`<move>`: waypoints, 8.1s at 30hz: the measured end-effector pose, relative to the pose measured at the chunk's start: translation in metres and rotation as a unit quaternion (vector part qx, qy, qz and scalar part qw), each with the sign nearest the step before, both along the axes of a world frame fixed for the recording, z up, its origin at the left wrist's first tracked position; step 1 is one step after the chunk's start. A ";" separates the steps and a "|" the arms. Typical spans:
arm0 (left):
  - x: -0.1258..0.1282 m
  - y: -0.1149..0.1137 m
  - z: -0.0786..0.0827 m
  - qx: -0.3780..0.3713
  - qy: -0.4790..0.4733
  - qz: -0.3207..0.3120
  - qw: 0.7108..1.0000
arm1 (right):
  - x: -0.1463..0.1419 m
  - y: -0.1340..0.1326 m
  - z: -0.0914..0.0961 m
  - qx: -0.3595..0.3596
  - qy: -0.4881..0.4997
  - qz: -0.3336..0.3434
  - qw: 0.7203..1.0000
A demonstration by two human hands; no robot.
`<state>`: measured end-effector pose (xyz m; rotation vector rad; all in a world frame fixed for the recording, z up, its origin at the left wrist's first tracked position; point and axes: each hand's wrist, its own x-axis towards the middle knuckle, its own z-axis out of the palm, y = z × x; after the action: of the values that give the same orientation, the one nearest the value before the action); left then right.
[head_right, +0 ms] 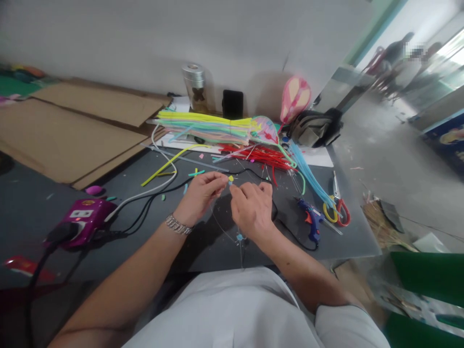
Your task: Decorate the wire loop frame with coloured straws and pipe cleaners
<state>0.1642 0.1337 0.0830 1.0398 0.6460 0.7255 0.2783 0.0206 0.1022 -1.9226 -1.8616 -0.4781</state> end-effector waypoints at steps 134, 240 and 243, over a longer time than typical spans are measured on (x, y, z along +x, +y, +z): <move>-0.034 -0.027 0.058 0.311 0.126 0.141 0.931 | 0.021 0.039 0.058 -0.126 0.572 0.196 0.786; -0.052 0.000 0.062 0.073 0.126 -0.030 0.989 | 0.004 -0.002 0.020 0.055 0.014 0.240 0.969; -0.050 -0.001 0.062 0.068 0.124 -0.032 0.989 | 0.005 0.002 0.017 0.092 -0.008 0.256 0.962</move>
<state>0.1137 0.1326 0.1452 1.2835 0.7816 0.5956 0.2832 0.0224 0.1193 -1.2534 -2.1371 -0.4736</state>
